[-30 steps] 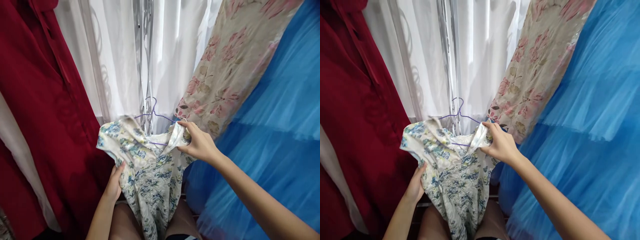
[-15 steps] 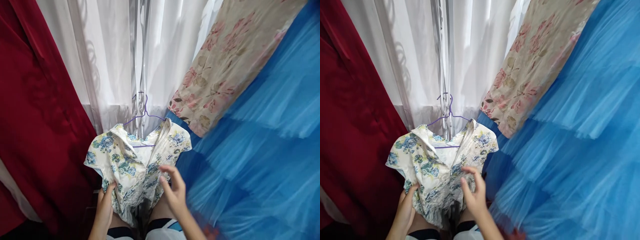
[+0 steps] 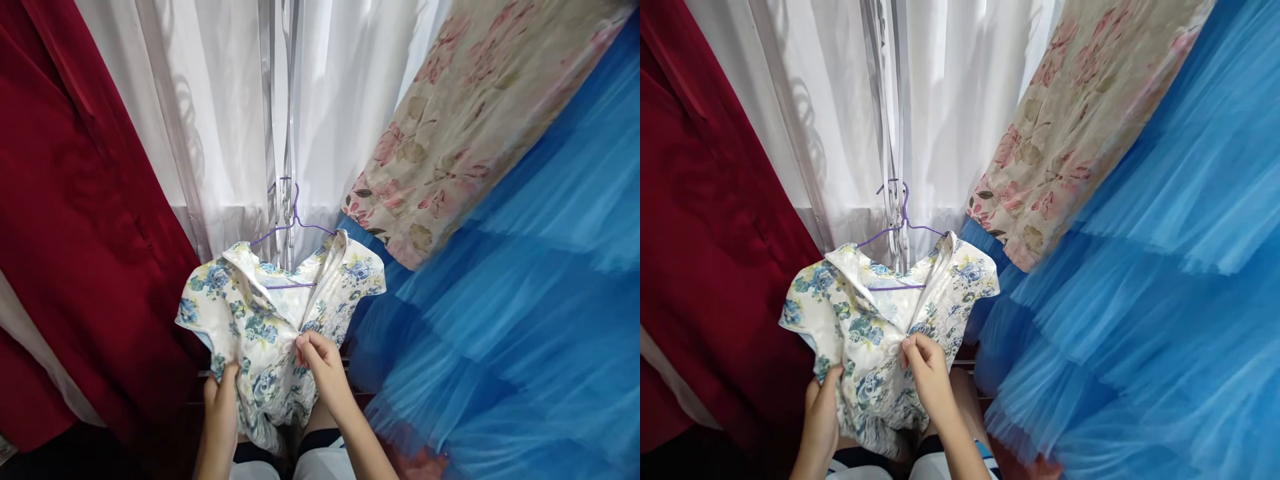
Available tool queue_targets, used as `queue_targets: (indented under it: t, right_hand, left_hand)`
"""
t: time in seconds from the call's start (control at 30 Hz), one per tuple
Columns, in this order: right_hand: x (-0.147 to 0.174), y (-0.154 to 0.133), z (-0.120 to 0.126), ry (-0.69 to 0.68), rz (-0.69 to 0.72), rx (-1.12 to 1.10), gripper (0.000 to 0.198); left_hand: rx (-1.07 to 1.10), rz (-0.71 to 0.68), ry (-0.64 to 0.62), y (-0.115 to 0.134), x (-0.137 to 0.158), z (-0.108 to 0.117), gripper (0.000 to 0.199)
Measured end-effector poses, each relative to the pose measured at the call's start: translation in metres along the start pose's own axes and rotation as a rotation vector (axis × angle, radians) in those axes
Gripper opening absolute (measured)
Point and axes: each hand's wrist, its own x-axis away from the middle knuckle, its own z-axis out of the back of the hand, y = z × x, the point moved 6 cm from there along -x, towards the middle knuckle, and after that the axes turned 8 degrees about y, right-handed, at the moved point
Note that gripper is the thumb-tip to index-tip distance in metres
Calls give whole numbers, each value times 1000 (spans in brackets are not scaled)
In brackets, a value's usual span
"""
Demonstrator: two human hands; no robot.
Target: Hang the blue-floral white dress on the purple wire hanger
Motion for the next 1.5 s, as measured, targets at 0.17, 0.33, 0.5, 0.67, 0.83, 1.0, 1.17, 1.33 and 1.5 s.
queue_targets:
  t: [0.17, 0.33, 0.5, 0.67, 0.83, 1.0, 1.17, 1.33, 1.5]
  right_hand:
    - [27, 14, 1, -2, -181, -125, 38]
    - [32, -3, -6, -120, -161, -61, 35]
    - [7, -12, 10, -173, -243, -88, 30]
    - [-61, -59, 14, -199, -295, -193, 24]
    - [-123, -124, 2, -183, -183, -250, 19]
    - [-116, -144, -1, -121, 62, -107, 25]
    - [-89, -145, 1, -52, 267, 53, 29]
    - [-94, -137, -5, -77, 304, 57, 28]
    - [-104, -89, -10, -94, 168, 55, 29]
  left_hand:
    - [37, -531, 14, 41, 27, -11, 43]
    - [-95, -238, -566, 33, 59, -75, 20]
    - [-162, -364, -706, 46, 67, -99, 9]
    - [-307, -397, -732, 68, 75, -98, 13]
    - [-533, -470, -784, 79, 90, -96, 18]
    - [-424, -407, -929, 84, 79, -107, 9]
    - [-103, -614, -607, 168, 25, -128, 37]
    - [-151, -933, -696, 222, 16, -168, 24]
    - [-25, -934, -329, 234, -21, -154, 22]
